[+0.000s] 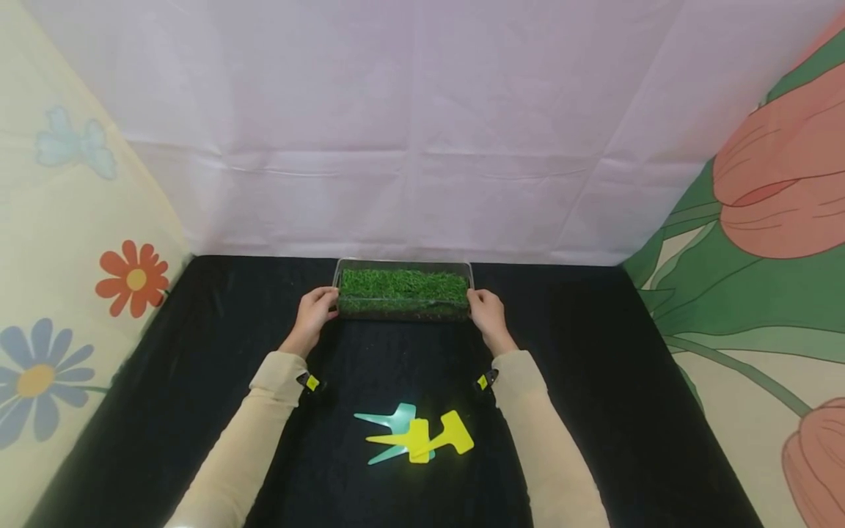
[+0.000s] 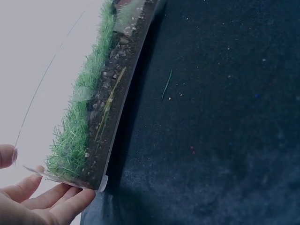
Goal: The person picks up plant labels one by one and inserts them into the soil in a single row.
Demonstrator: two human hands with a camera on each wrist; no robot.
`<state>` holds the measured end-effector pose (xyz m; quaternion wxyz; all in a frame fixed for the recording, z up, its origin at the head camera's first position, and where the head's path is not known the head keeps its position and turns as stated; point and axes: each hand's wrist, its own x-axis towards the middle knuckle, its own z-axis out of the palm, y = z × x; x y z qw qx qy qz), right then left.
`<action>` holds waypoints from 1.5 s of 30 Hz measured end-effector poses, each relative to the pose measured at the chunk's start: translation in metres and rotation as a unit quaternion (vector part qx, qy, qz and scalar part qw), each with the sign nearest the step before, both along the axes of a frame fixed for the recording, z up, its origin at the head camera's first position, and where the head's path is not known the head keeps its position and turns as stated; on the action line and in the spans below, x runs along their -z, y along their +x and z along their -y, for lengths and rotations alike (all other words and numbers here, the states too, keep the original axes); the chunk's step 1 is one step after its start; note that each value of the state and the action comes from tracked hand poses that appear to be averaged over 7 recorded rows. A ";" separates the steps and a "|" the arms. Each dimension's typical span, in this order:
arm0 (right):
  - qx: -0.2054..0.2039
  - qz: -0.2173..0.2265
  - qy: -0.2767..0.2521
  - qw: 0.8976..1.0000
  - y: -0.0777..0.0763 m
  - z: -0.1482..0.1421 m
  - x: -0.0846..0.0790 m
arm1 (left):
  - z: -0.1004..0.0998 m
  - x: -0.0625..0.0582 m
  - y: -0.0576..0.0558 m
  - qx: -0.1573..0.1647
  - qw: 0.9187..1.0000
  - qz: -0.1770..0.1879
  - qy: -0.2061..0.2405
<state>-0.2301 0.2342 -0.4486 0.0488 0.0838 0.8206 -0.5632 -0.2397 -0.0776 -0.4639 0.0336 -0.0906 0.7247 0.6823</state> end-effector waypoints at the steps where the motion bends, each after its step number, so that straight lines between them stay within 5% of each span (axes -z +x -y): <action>1: 0.001 0.000 0.001 1.000 0.000 0.000 0.000 | 0.000 0.000 0.000 0.000 1.000 -0.001 0.000; 45: -0.006 -0.013 0.000 1.000 0.023 -0.001 -0.006 | 0.000 -0.001 0.026 -0.021 1.000 -0.017 0.002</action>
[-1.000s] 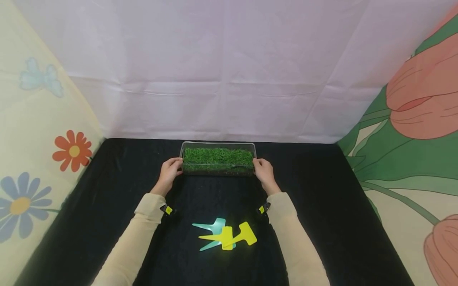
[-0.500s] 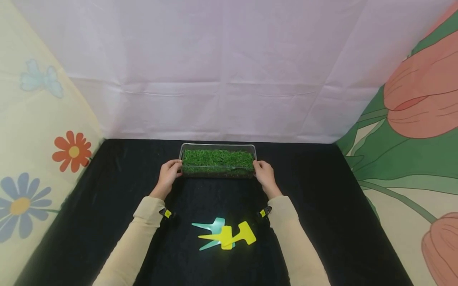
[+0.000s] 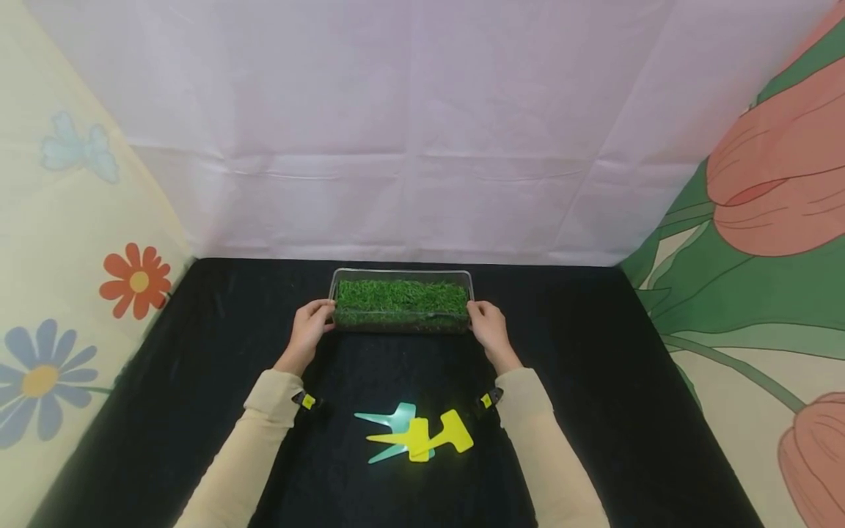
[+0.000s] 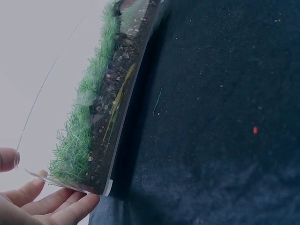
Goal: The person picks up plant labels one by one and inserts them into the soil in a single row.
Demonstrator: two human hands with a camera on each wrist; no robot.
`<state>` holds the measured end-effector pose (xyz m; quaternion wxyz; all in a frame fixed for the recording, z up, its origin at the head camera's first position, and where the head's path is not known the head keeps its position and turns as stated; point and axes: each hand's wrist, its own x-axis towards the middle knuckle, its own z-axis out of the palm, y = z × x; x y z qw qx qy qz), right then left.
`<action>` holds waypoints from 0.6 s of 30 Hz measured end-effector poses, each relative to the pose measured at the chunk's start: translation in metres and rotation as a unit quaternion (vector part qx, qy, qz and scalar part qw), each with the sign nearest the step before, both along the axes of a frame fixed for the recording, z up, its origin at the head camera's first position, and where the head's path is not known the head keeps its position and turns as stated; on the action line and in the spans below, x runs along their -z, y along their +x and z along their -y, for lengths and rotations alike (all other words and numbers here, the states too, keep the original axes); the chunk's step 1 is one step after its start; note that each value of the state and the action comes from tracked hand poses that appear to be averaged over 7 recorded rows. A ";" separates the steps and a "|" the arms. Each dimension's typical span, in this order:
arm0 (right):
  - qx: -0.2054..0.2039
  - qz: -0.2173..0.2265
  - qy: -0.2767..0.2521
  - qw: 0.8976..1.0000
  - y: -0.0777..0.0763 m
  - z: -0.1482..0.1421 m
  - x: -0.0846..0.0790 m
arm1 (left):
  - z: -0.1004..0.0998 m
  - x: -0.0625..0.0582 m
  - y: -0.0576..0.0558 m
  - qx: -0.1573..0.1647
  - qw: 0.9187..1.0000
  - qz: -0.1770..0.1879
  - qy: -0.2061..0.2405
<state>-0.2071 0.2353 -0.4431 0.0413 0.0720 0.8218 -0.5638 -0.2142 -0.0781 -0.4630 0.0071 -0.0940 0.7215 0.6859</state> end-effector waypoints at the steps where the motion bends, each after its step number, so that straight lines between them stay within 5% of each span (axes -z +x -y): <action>1: 0.000 -0.001 0.001 1.000 0.000 0.000 0.000 | 0.000 0.000 0.001 0.000 1.000 0.002 -0.001; 18: -0.014 0.005 0.005 1.000 0.009 -0.001 -0.001 | 0.000 0.002 0.008 -0.011 1.000 -0.007 0.002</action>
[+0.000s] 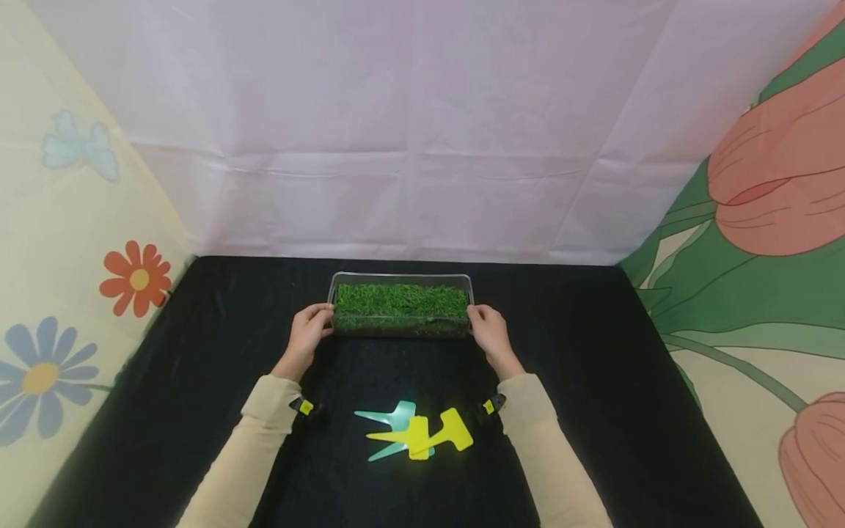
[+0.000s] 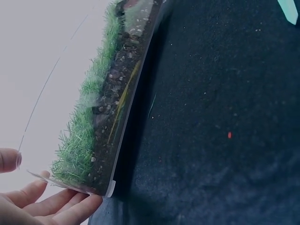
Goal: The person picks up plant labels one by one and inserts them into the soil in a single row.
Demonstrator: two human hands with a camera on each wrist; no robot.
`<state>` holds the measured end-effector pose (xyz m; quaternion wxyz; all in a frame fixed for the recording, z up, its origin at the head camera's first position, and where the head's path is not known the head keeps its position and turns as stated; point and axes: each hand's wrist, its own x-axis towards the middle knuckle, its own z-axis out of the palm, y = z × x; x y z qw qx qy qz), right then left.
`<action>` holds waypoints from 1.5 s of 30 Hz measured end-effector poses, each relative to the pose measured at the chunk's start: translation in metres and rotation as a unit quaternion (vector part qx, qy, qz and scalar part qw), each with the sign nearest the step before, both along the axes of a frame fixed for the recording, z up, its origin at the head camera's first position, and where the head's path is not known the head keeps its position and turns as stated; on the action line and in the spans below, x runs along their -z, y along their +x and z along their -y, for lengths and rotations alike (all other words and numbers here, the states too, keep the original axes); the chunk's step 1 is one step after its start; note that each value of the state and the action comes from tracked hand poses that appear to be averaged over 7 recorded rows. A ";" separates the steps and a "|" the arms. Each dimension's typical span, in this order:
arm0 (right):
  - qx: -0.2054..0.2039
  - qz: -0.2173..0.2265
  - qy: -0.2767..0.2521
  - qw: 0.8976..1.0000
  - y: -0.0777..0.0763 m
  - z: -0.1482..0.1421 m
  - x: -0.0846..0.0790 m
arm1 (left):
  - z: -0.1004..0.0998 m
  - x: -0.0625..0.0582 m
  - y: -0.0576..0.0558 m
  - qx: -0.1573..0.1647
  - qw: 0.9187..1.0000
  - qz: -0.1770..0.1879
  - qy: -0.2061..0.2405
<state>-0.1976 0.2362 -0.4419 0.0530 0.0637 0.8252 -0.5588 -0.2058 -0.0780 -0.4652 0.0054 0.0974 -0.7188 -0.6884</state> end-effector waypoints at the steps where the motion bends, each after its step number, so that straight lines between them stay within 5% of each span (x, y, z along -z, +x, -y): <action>1: -0.001 0.001 0.000 1.000 0.000 0.000 0.000 | 0.000 0.000 0.000 -0.001 1.000 -0.001 0.000; 45: -0.019 0.009 0.032 0.999 0.006 0.002 -0.030 | 0.004 -0.012 0.017 0.005 1.000 0.003 -0.001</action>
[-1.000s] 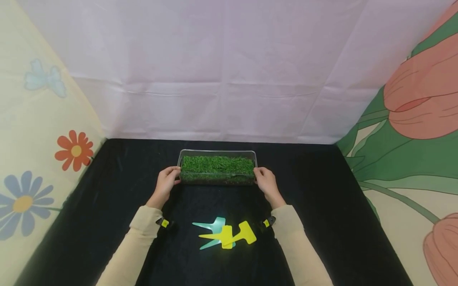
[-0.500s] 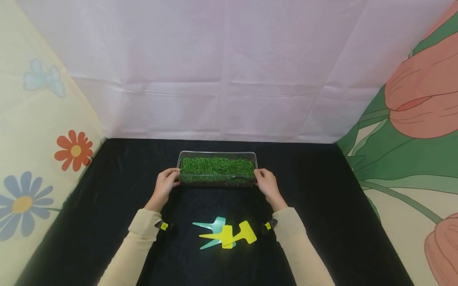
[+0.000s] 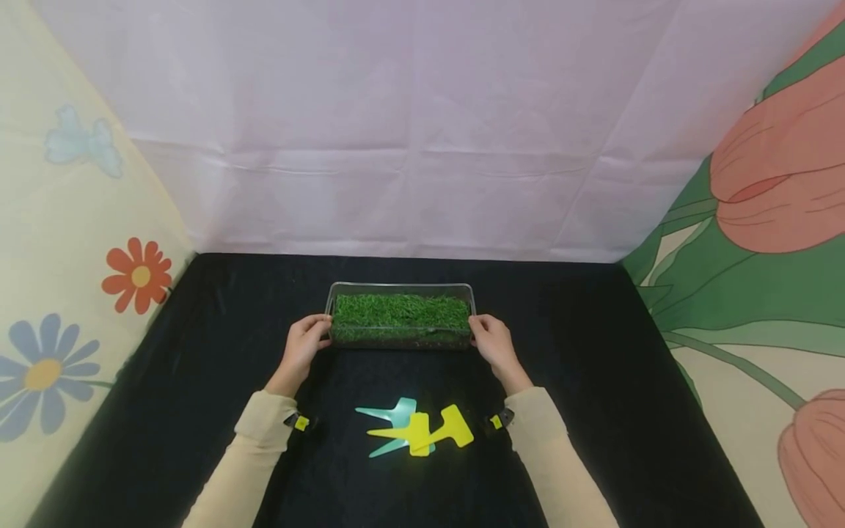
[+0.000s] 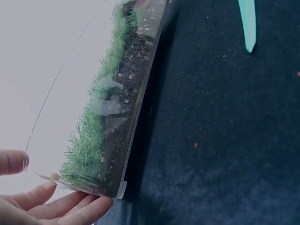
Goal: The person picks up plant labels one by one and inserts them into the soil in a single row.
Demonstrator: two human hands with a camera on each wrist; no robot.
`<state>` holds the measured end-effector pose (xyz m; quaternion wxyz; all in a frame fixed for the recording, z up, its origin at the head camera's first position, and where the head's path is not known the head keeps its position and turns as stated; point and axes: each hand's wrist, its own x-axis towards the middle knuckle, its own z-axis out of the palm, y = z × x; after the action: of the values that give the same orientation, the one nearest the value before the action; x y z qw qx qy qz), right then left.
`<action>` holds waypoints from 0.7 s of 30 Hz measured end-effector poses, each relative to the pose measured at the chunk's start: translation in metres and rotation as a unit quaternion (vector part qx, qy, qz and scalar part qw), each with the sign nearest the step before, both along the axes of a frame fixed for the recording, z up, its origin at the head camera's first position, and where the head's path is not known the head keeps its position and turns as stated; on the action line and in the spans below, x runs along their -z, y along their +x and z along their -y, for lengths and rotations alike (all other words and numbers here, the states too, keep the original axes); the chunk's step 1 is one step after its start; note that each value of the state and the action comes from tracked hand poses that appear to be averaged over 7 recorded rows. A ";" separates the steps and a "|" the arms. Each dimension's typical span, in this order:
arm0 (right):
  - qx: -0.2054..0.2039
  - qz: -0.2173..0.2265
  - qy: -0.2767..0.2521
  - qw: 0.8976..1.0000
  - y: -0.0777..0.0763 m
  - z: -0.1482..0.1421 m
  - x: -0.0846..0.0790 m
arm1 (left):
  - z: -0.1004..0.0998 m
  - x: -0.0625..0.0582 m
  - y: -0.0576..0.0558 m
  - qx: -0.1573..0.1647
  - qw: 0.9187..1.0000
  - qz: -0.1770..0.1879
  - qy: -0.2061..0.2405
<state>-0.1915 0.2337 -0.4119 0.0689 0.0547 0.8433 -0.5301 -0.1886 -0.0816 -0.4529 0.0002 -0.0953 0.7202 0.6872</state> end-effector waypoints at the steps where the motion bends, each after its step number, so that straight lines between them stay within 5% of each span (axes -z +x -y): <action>1: 0.000 0.000 0.003 1.000 0.000 0.000 -0.001 | 0.000 0.000 0.000 0.000 1.000 -0.001 0.000; 21: -0.020 -0.001 0.031 0.999 0.003 -0.001 -0.012 | 0.001 -0.002 0.005 -0.007 1.000 -0.003 0.000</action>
<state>-0.1883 0.2350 -0.3999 0.0769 0.0399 0.8606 -0.5019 -0.1834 -0.0831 -0.4505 -0.0067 -0.0988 0.7197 0.6872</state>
